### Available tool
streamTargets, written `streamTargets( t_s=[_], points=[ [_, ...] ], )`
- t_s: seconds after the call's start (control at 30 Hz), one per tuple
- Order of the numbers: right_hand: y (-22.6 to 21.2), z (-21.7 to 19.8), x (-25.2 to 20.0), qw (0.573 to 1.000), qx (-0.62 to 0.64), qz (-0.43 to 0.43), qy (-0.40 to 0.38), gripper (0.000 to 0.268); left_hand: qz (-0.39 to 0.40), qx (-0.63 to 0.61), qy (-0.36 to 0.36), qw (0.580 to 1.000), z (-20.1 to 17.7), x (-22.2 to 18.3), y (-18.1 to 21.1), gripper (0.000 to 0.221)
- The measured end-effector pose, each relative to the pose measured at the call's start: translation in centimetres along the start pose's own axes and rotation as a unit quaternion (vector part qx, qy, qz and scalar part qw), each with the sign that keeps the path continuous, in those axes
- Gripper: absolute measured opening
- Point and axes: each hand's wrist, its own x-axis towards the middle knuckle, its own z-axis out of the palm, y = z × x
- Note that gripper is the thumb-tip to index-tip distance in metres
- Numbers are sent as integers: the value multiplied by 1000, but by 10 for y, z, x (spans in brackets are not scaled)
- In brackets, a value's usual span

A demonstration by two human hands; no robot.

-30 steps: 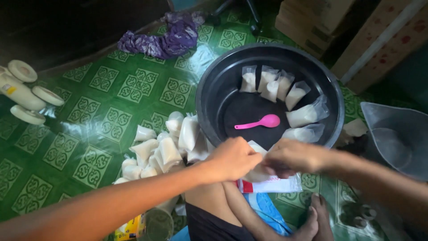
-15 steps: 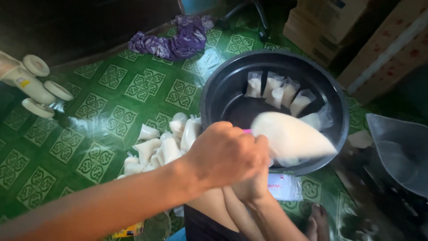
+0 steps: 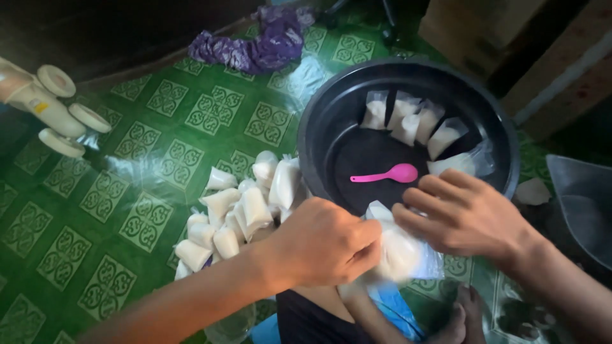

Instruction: Packaging white powder into small plastic bags, tying them, and placing them in a basin.

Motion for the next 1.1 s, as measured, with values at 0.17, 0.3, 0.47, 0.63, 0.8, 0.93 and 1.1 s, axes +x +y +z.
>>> streamTargets(
  t_s=[0.17, 0.3, 0.47, 0.63, 0.8, 0.93, 1.1],
  points=[
    [-12, 50, 4, 987, 133, 80, -43, 6, -127, -4, -25, 992, 49, -25, -53, 24],
    [-21, 91, 6, 867, 419, 269, 30, 40, -285, -118, 68, 949, 65, -34, -68, 31],
    [-57, 160, 3, 675, 608, 359, 215, 37, -338, -272, 247, 866, 125, -42, -76, 24],
    [-88, 194, 3, 466, 698, 423, 343, 40, -366, -418, 356, 751, 174, -49, -83, 26],
    [-92, 226, -9, 384, 736, 433, 351, 45, -360, -538, 349, 678, 176, -54, -88, 36],
    [-86, 208, -2, 400, 744, 404, 351, 44, -345, -535, 340, 692, 188, -63, -100, 35],
    [-83, 190, -10, 495, 734, 369, 282, 31, -244, -482, 282, 793, 172, -69, -102, 14]
  ],
)
